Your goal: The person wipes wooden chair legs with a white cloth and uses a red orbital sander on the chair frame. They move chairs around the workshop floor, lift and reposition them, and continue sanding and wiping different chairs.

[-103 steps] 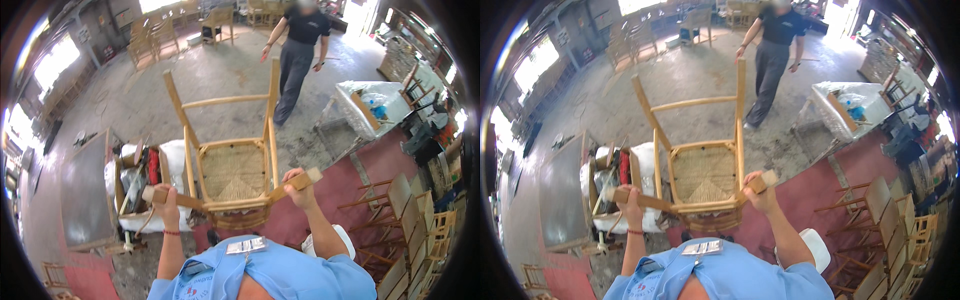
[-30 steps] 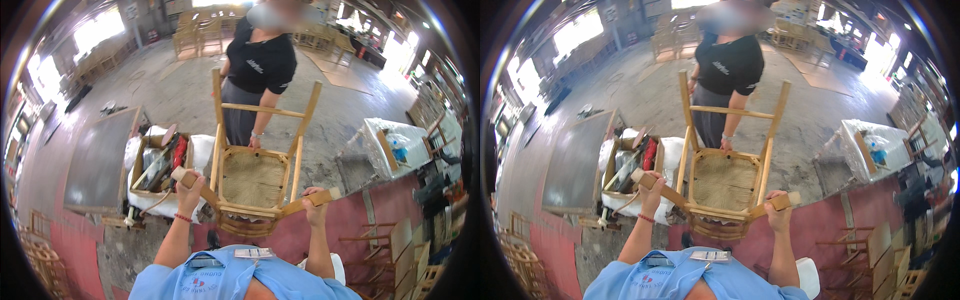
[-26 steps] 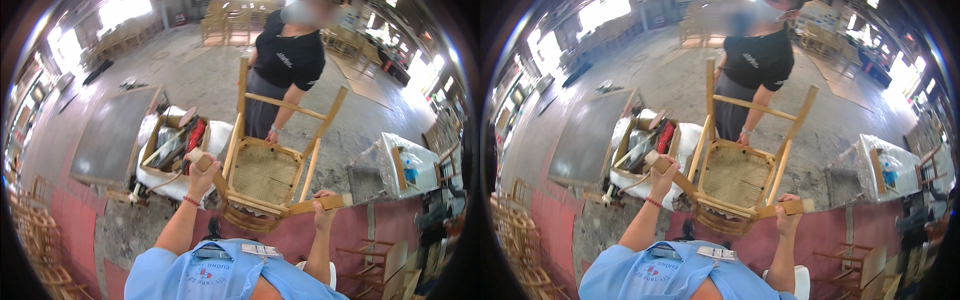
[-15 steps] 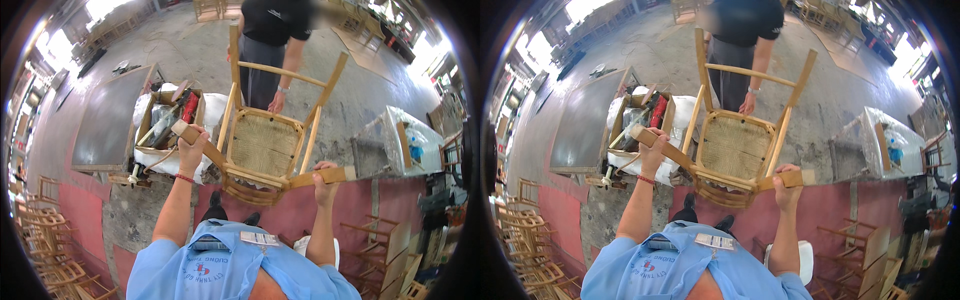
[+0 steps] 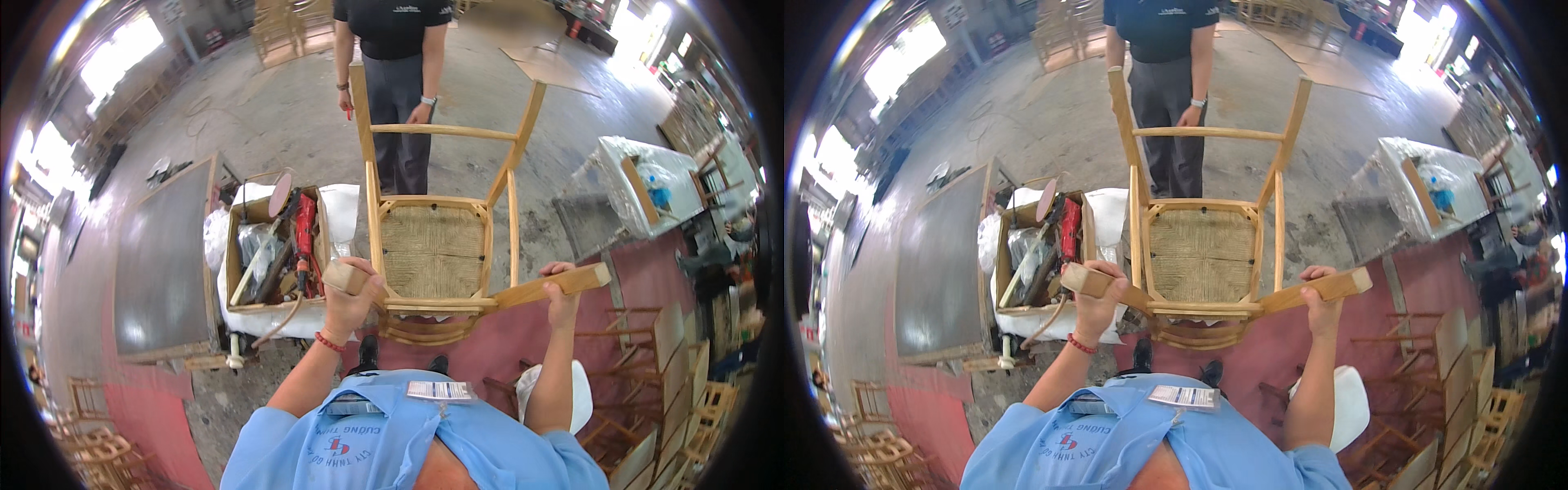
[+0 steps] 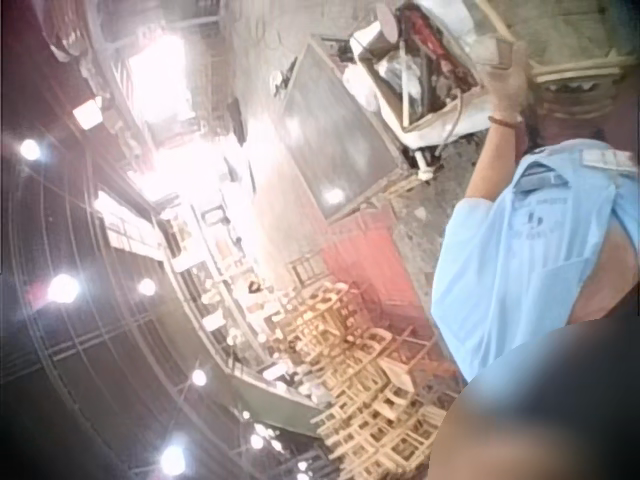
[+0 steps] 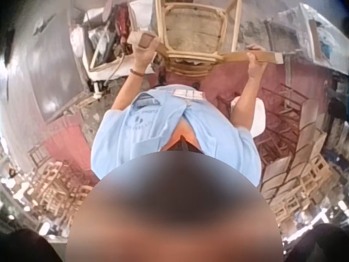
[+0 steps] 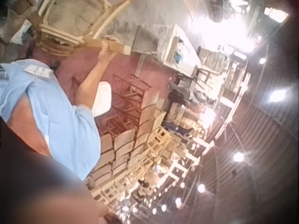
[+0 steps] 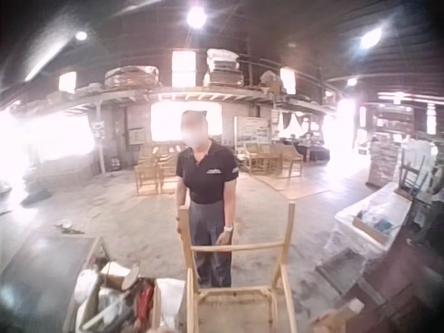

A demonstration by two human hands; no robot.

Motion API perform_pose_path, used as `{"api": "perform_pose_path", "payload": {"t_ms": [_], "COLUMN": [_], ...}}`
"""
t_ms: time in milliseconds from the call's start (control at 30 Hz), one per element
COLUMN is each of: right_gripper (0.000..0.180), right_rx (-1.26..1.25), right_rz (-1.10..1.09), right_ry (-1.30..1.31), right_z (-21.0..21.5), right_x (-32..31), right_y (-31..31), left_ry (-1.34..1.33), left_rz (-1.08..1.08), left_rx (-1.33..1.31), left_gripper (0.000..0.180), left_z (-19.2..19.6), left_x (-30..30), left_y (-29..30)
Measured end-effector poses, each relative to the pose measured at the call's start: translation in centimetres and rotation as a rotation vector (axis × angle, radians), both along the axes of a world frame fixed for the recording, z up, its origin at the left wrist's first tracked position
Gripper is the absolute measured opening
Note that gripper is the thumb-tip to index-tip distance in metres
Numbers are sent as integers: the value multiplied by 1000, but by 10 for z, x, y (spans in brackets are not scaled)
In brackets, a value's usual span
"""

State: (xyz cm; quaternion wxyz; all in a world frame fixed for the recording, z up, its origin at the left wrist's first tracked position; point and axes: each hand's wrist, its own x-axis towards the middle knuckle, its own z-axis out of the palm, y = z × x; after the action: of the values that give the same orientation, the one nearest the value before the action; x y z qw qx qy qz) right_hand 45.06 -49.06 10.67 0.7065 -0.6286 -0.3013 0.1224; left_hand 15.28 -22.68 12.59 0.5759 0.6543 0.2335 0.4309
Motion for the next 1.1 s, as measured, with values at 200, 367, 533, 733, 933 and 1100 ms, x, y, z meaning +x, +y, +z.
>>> {"api": "perform_pose_path", "payload": {"t_ms": [200,367,533,733,933,1100], "right_gripper": [31,32,33,31,32,31], "right_rx": [-21,68,31,41,55,63], "right_rz": [-119,-124,-117,-125,-130,-119], "right_ry": [51,108,106,89,92,70], "right_z": [-1,-5,-5,-1,3,2], "right_x": [-14,-20,-22,-18,-14,-9], "right_y": [22,28,20,9,3,0], "left_ry": [87,119,116,215,93,-87], "left_rz": [-252,-228,-186,-162,-322,-305], "left_rx": [113,227,207,151,2,78], "left_gripper": [29,31,32,33,47,49], "left_z": [-16,-28,-30,-7,44,76], "left_x": [-15,-17,-20,-19,-31,-20], "left_y": [38,46,39,23,13,12]}}
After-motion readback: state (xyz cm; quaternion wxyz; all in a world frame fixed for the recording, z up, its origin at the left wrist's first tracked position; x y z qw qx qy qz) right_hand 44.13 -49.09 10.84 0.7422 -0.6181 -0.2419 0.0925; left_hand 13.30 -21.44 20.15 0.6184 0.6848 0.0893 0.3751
